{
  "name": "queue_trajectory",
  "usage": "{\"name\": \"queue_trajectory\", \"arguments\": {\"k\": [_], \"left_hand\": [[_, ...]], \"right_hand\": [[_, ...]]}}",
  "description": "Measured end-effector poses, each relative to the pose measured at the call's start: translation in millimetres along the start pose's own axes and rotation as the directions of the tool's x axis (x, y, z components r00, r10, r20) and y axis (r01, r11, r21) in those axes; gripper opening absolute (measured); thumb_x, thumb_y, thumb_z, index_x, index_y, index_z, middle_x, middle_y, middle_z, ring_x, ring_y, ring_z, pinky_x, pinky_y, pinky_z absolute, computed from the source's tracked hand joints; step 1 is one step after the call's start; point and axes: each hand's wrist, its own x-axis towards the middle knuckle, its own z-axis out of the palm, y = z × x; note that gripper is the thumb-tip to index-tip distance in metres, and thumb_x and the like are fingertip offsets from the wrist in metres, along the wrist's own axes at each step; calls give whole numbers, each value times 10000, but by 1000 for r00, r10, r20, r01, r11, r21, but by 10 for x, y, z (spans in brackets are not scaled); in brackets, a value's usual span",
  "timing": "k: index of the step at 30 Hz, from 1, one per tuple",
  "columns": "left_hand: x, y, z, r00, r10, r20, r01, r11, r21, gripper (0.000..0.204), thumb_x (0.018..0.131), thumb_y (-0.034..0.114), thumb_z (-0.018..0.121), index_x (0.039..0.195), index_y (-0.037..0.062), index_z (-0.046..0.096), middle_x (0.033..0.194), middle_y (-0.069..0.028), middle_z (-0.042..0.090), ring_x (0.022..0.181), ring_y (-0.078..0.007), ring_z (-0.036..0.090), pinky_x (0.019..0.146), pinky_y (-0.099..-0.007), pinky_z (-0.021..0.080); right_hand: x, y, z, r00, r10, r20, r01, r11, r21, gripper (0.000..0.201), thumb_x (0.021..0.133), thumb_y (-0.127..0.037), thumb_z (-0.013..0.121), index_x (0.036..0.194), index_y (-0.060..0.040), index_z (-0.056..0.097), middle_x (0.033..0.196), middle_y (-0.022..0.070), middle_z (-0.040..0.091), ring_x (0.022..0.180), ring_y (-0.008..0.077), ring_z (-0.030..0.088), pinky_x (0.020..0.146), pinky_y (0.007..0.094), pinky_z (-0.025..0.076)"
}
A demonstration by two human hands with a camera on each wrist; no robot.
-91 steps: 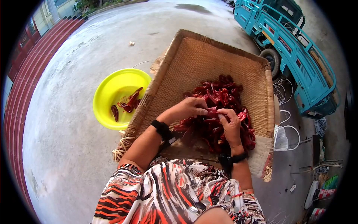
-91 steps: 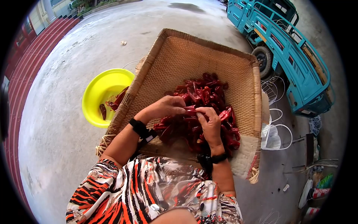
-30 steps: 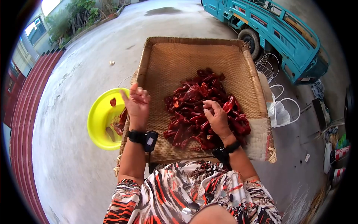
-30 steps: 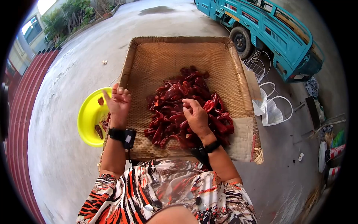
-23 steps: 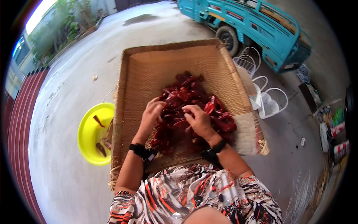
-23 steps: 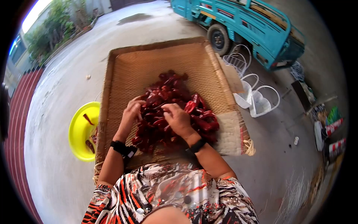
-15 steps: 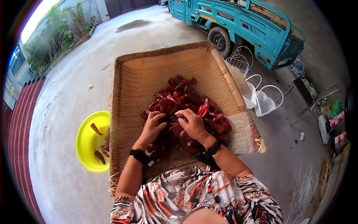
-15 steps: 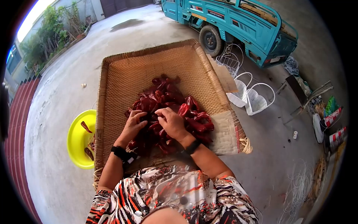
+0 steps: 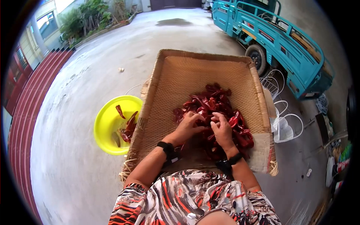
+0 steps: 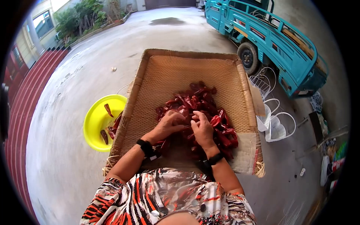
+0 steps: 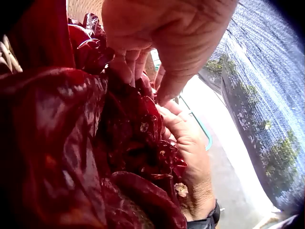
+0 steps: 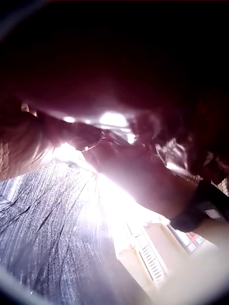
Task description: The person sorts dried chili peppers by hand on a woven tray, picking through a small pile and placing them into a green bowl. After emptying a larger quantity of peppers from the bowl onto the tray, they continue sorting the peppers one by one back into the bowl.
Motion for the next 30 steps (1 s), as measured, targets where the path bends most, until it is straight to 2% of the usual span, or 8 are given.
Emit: {"name": "queue_trajectory", "arguments": {"k": [4,9,12,15,18,24,28,30], "left_hand": [[-4,-85,21,984,144,103,-155,981,117,318,866,185,722,1163,101,643,1117,-122,577,971,-254,589,853,-358,498],[59,-106,39,997,-76,8,76,997,2,336,911,212,673,1180,17,623,958,-140,634,926,-246,625,857,-348,497],[63,-297,78,998,-69,4,68,995,73,429,895,193,692,1272,36,563,989,-129,629,903,-209,618,820,-328,505],[36,-123,89,980,-198,8,196,961,-195,588,869,170,711,1394,95,458,1048,-129,611,876,-189,609,787,-312,508],[34,-61,78,996,-88,22,88,996,-20,707,856,173,719,1468,166,363,1151,-159,584,848,-215,612,794,-341,515],[65,38,86,992,-93,89,60,945,322,692,874,282,692,1477,204,362,1302,-209,531,1064,-356,604,924,-432,488],[118,196,52,948,-284,143,213,901,378,690,888,317,670,1487,195,350,1331,-221,530,1204,-390,541,986,-427,461],[117,117,94,981,-180,75,137,911,390,718,900,321,653,1508,176,298,1335,-222,531,1183,-401,552,973,-436,466]], "right_hand": [[15,1,-17,999,-32,34,33,998,-47,340,866,-76,642,1203,-80,596,1025,66,650,695,148,612,682,293,519],[21,-30,-14,997,-63,40,66,994,-84,310,861,-69,643,1169,-85,612,1021,65,648,697,153,612,690,294,518],[8,-47,-18,999,-48,17,48,997,-57,321,858,-62,647,1177,-86,608,1025,67,648,698,152,614,690,294,520],[-2,-28,-15,999,-34,-4,34,999,-31,333,860,-54,646,1188,-85,600,1020,69,652,713,153,624,693,294,523],[-5,-49,-35,1000,8,-11,-8,999,47,340,865,-54,640,1200,-85,592,1019,70,661,742,161,639,702,296,527],[-21,-38,-48,1000,-26,-16,27,999,37,342,867,-44,625,1205,-81,586,1032,85,670,767,187,656,713,315,534],[-52,-29,-36,998,-49,-47,52,996,69,330,869,-37,613,1196,-76,588,1033,95,672,768,200,658,724,324,535],[-60,-29,-28,994,-79,-73,85,993,87,323,871,-37,612,1191,-72,590,1031,98,670,768,199,658,721,320,535]]}}
